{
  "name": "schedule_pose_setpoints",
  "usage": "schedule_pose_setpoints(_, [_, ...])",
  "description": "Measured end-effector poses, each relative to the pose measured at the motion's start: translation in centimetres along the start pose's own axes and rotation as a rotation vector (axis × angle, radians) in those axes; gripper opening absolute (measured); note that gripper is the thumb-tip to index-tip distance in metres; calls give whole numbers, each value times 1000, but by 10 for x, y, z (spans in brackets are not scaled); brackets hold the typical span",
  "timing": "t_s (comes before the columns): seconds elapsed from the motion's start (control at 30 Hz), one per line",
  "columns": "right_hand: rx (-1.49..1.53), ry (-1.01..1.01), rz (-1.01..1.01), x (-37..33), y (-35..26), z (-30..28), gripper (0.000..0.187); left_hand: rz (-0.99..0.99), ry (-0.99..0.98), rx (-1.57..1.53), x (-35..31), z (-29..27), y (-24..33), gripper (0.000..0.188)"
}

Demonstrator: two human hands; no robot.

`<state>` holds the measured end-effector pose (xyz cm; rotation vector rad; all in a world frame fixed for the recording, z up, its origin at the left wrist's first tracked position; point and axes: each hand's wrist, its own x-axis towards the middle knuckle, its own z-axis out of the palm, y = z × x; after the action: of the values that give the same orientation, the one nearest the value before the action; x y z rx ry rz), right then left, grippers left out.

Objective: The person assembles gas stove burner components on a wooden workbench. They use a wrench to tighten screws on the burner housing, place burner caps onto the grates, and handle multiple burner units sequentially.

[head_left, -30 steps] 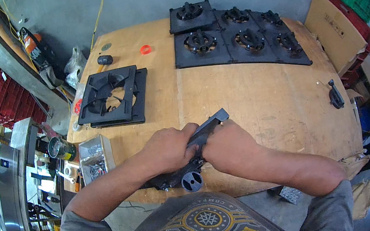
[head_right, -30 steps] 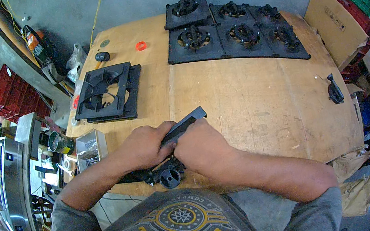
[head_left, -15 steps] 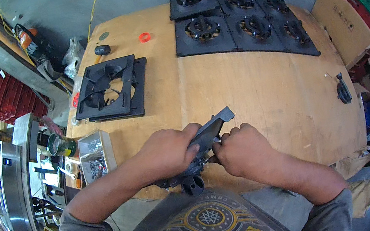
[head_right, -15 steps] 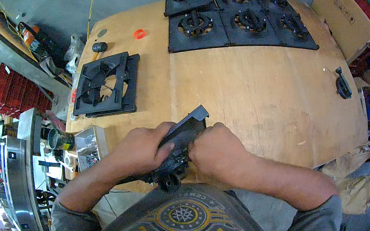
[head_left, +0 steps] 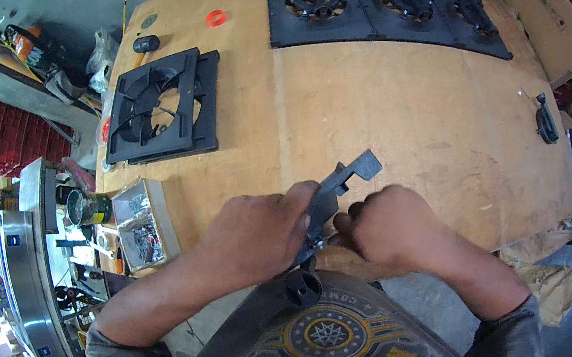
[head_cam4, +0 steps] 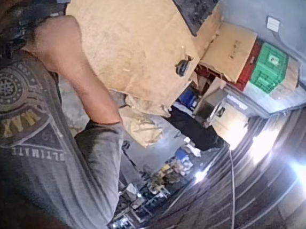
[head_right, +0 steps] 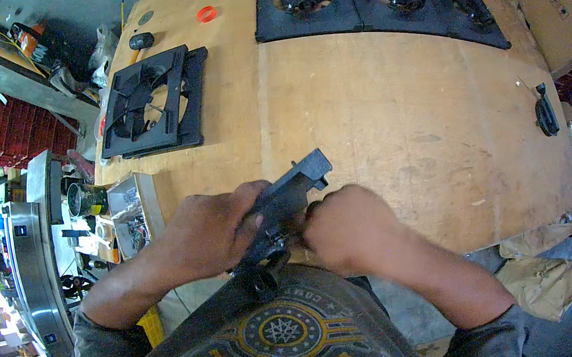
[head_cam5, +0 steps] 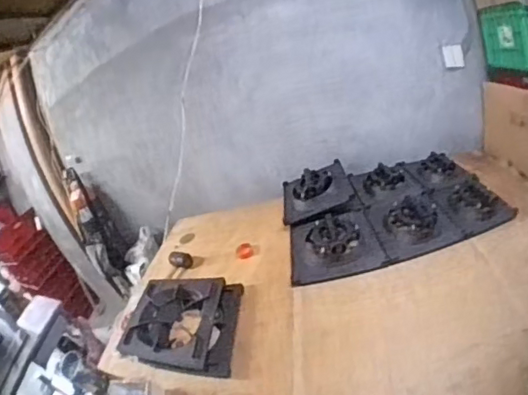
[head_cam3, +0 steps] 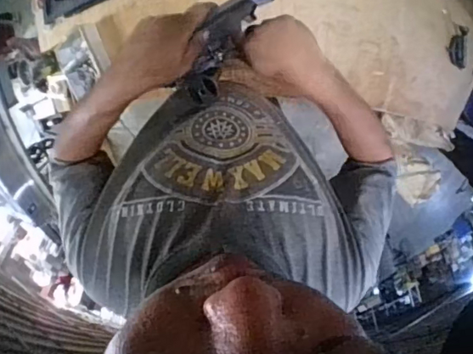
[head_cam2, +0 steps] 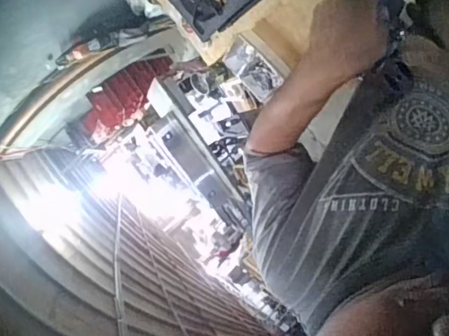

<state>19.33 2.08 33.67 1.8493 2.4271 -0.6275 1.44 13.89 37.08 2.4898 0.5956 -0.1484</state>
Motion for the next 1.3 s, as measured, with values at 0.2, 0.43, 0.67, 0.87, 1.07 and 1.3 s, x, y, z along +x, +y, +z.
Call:
schedule_pose_setpoints(0.2, [294, 251, -69, 28, 40, 48, 39, 7, 38, 93, 10, -21, -21, 31])
schedule_pose_setpoints(0.43, [218, 342, -76, 31, 32, 31, 35, -127, -117, -513, 16, -22, -56, 36])
schedule_pose_setpoints(0.67, [451, 729, 177, -10, 37, 79, 29, -281, 217, -610, 9, -38, -57, 41])
schedule_pose_setpoints(0.87, [916, 542, 342, -4, 5, 134, 29, -390, 473, -977, 16, -23, -83, 45])
schedule_pose_setpoints(1.07, [1123, 499, 207, 33, -38, 164, 35, -328, 386, -1396, -19, 8, -82, 60])
schedule_pose_setpoints(1.3, [1281, 408, 264, 42, -62, 188, 34, -256, 145, -1515, -77, 58, -88, 88])
